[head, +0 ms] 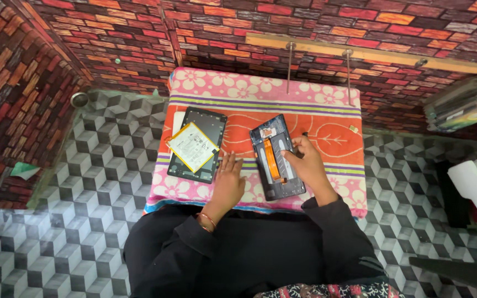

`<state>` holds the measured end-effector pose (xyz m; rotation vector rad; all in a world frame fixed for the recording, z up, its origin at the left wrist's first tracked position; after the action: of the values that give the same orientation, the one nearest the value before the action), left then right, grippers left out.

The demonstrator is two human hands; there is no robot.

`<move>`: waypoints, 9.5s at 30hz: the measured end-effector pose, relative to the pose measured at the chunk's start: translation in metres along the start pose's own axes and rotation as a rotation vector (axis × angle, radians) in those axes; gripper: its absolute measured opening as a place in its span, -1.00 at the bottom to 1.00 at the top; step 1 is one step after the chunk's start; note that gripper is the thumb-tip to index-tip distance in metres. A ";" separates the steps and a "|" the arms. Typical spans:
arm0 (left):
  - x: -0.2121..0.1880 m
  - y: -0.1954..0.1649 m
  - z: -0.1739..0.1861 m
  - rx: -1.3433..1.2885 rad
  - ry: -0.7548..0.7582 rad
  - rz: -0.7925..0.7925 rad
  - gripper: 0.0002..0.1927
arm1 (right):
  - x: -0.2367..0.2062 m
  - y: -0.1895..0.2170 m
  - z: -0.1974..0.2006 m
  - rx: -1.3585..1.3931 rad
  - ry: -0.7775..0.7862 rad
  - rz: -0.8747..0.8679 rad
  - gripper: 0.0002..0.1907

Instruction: The person sits at a small table and repairs a disassembled tablet, using a screwdriver and fingers to manipulate internal components and a flex cable inside the device body. A second tablet with its battery cover removed rests beside the work area on the cloth-covered table.

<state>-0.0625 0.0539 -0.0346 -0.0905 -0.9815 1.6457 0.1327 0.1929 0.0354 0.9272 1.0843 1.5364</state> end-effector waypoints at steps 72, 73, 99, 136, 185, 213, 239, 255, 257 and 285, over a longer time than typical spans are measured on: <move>-0.007 -0.008 -0.030 -1.440 0.236 0.988 -0.82 | -0.071 0.052 -0.034 -0.283 0.089 0.683 -0.82; -0.007 -0.010 -0.030 -1.454 0.253 1.017 -0.83 | -0.072 0.052 -0.034 -0.291 0.073 0.704 -0.83; -0.016 -0.014 -0.033 -1.374 0.159 1.147 -0.85 | -0.065 0.041 -0.035 -0.298 0.073 0.547 -0.82; -0.042 -0.075 -0.005 0.191 0.275 -0.131 -0.17 | 0.016 -0.009 0.010 -0.290 0.182 0.200 -0.91; -0.048 -0.077 0.002 0.159 0.246 -0.161 -0.16 | 0.007 0.013 0.002 -0.513 0.210 0.375 -0.87; -0.046 -0.080 0.004 0.163 0.257 -0.168 -0.18 | 0.000 0.016 0.002 -0.636 0.217 0.527 -0.78; -0.047 -0.080 -0.001 0.171 0.298 -0.132 -0.17 | -0.010 0.012 -0.001 -0.765 0.223 0.553 -0.74; -0.045 -0.082 0.001 0.169 0.307 -0.113 -0.18 | 0.009 -0.010 0.003 -0.390 0.238 0.247 -0.83; -0.045 -0.082 0.001 0.170 0.304 -0.116 -0.18 | 0.011 -0.014 0.002 -0.367 0.238 0.252 -0.87; -0.045 -0.081 0.001 0.196 0.297 -0.127 -0.17 | 0.009 -0.013 -0.004 -0.648 0.154 0.469 -0.86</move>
<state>0.0151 0.0150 -0.0023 -0.1330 -0.5866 1.5501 0.1304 0.2026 0.0220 0.6303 0.4090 2.1921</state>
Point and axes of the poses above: each hand's wrist, its own x-axis towards the middle knuckle, its own z-axis out of the back of the hand, y = z × x, the point moved 4 cm from there along x, towards the middle knuckle, and after that the axes turned 13 degrees about -y, right-handed, at the moved point
